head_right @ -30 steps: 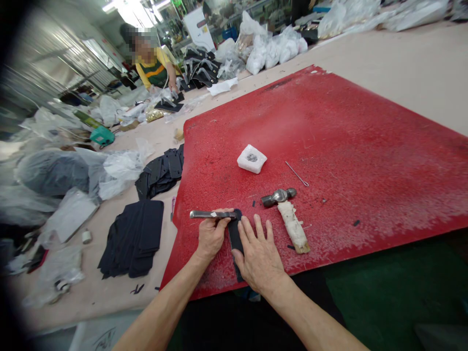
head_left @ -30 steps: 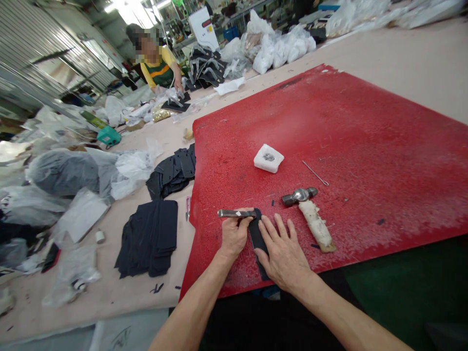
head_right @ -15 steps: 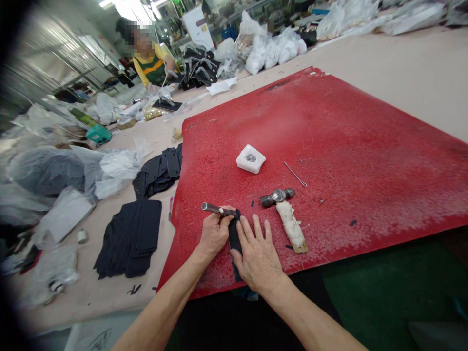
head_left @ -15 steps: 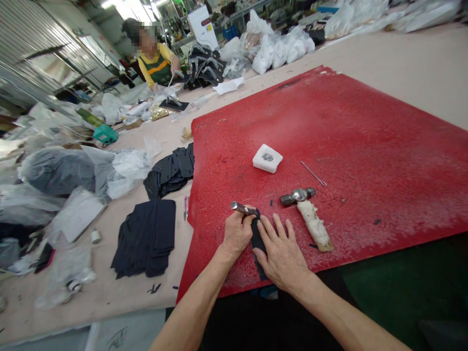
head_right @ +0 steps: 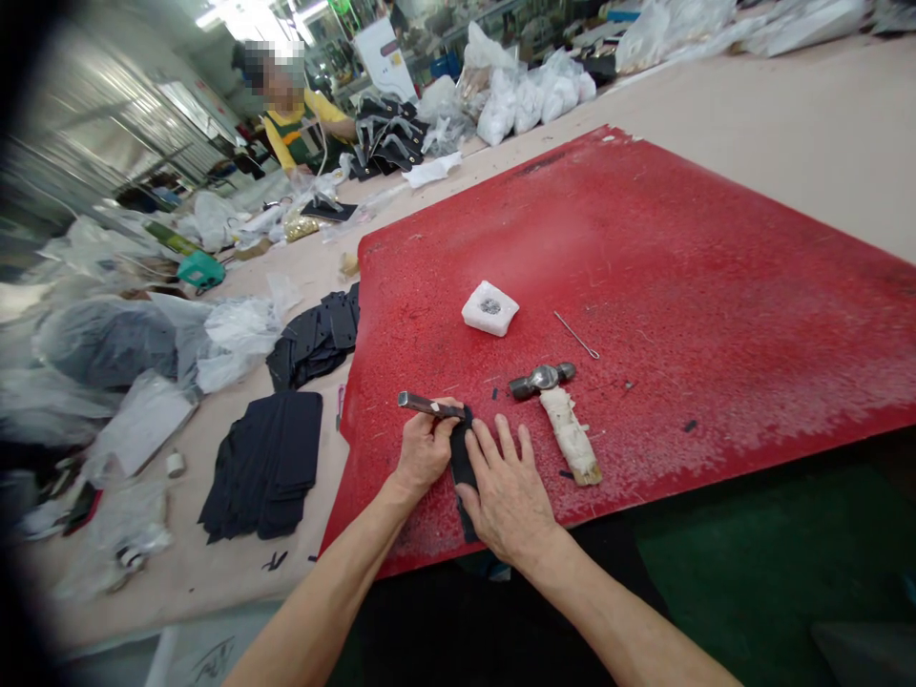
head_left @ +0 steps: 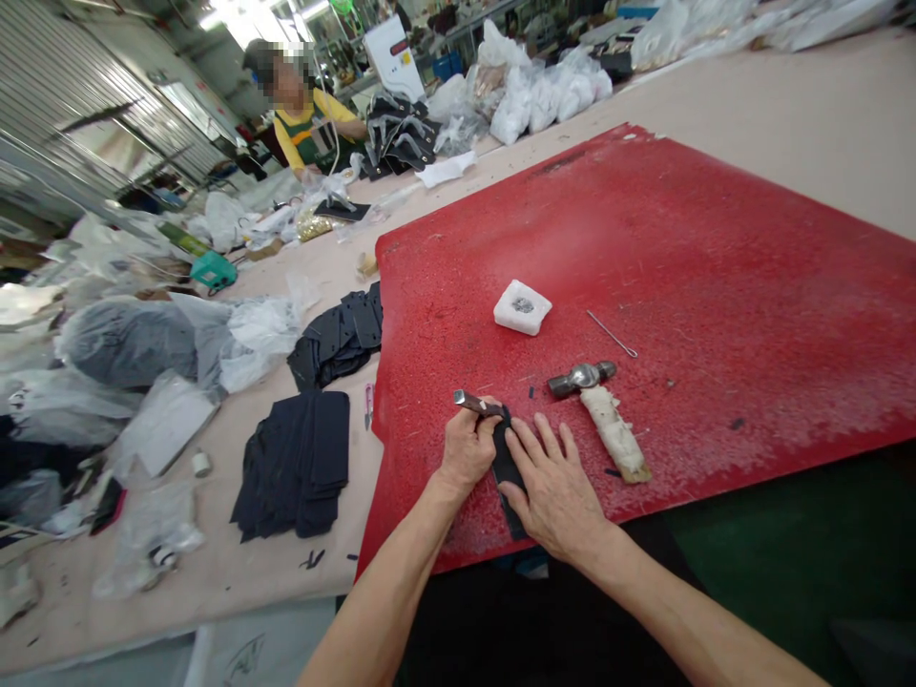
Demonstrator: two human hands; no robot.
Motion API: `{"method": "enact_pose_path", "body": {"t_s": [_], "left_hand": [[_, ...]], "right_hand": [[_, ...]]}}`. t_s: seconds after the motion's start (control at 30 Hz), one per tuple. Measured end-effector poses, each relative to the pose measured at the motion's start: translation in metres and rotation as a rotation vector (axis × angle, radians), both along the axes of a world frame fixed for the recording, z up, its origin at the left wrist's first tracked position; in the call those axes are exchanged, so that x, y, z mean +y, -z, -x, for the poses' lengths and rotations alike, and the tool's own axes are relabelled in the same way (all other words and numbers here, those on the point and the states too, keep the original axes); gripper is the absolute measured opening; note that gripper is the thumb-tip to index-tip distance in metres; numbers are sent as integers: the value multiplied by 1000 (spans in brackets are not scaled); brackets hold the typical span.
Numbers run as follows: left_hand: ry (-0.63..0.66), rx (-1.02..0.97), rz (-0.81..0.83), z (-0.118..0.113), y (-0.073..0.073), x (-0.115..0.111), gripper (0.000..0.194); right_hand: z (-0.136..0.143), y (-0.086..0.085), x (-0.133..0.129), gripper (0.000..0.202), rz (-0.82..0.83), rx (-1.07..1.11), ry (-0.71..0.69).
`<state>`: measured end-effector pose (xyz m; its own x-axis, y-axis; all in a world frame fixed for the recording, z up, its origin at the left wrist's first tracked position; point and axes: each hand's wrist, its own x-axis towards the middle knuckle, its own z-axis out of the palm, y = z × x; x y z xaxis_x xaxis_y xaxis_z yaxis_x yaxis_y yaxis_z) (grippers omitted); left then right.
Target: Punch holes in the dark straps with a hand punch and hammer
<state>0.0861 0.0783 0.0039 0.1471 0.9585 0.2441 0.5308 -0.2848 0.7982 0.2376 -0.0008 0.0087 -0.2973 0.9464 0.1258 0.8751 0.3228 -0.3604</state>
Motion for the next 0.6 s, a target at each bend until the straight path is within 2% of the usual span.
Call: {"method": "enact_pose_path", "body": {"t_s": [0.3,0.6], "left_hand": [[-4,13,29,1,-4,0,18],[-1,1,59,-1,1,2,13]], "right_hand": [[-2,-2,-1,63,7,57,26],[0,-3,-3,63,-8,38,18]]}}
